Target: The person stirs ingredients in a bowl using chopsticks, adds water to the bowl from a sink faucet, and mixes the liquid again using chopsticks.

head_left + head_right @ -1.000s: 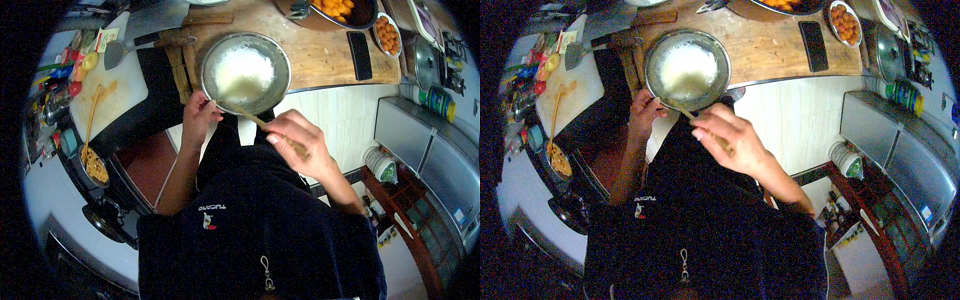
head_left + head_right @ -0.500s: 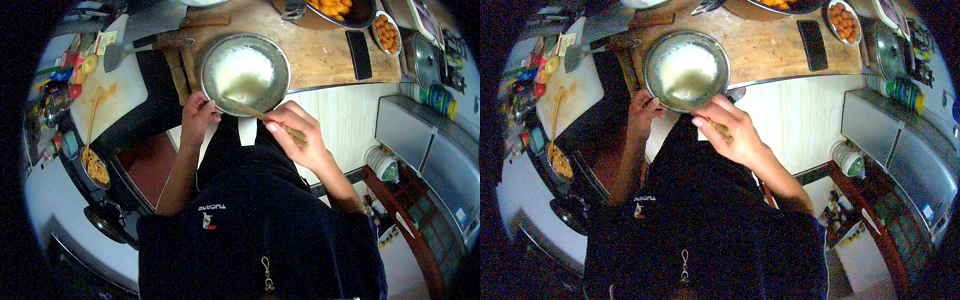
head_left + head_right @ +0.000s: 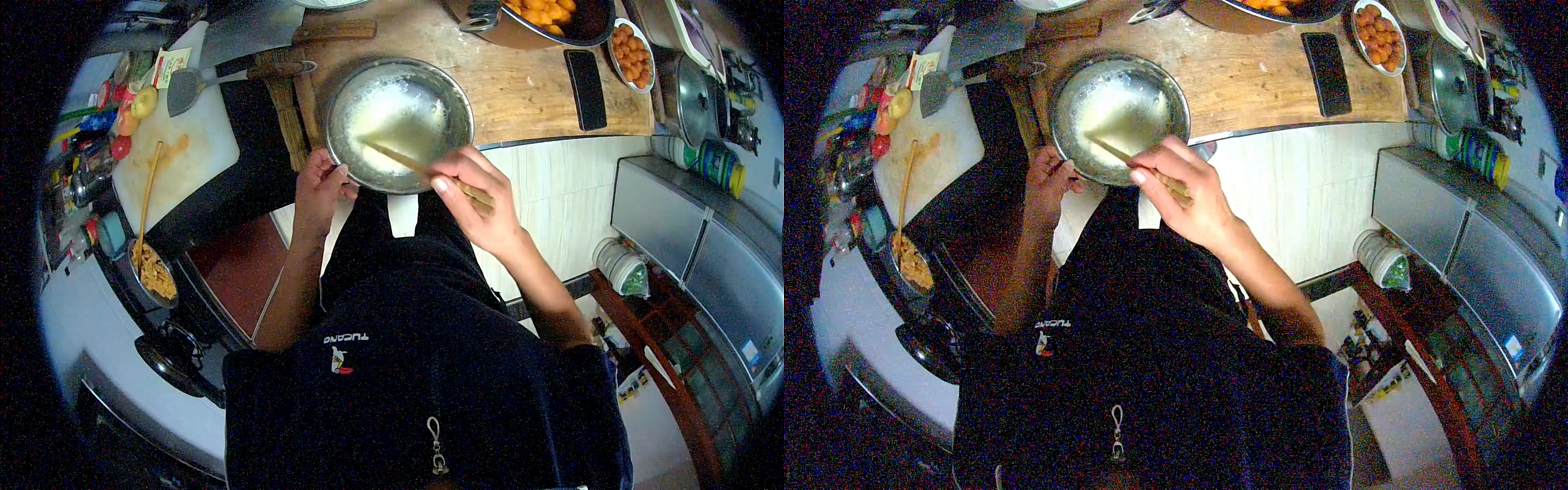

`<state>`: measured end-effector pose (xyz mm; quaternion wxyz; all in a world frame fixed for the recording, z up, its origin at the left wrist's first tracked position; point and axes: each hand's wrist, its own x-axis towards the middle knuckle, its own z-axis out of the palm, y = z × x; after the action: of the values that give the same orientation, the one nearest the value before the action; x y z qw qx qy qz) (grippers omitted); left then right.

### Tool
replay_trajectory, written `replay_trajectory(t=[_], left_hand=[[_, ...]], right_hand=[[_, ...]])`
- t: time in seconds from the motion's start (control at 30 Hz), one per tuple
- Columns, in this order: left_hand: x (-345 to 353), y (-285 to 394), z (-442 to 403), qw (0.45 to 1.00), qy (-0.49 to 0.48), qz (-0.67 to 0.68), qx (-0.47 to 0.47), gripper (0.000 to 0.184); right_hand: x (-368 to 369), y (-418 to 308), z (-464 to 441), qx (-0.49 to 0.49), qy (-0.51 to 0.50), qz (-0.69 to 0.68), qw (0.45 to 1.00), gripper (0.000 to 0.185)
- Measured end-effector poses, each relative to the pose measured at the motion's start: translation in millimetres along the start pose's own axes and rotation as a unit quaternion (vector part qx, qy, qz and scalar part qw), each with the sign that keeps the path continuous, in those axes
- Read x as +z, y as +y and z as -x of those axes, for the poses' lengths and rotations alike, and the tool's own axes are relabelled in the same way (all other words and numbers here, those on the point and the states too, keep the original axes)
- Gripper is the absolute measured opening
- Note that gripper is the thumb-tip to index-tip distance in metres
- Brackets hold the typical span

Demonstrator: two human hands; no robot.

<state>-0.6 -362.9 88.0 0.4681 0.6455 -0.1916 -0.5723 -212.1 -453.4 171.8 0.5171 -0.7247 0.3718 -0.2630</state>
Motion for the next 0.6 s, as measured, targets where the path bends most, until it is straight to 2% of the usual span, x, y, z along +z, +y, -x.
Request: replay_trajectory(t=[0.07, 0.17, 0.27, 0.4, 0.43, 0.57, 0.6], left_hand=[[-1, -3, 0, 1.0, -0.002, 0.005, 0.007, 0.012], [-3, -5, -2, 1.0, -0.008, -0.001, 0.004, 0.012], [1, 2, -1, 1.0, 0.004, 0.0, -0.004, 0.011], [2, 4, -1, 1.0, 0.003, 0.011, 0.001, 0.011], [3, 4, 0, 1.0, 0.012, 0.008, 0.002, 0.011], [1, 3, -1, 0.999, 0.019, -0.029, -0.005, 0.012], [1, 1, -2, 1.0, 0.018, -0.022, -0.004, 0.012]], right_hand=[[3, 3, 0, -0.012, 0.024, -0.011, 1.0, 0.011], [-19, -8, 9, 0.045, -0.02, -0.034, 0.998, 0.011], [-19, -1, 6, 0.05, -0.046, 0.009, 0.998, 0.011], [0, 4, -1, 0.003, 0.027, -0.034, 0.999, 0.012], [-11, -1, 2, 0.045, -0.021, -0.019, 0.999, 0.019], [-20, -5, 9, 0.066, -0.043, -0.034, 0.996, 0.018], [-14, -4, 6, 0.041, -0.034, -0.022, 0.998, 0.018]])
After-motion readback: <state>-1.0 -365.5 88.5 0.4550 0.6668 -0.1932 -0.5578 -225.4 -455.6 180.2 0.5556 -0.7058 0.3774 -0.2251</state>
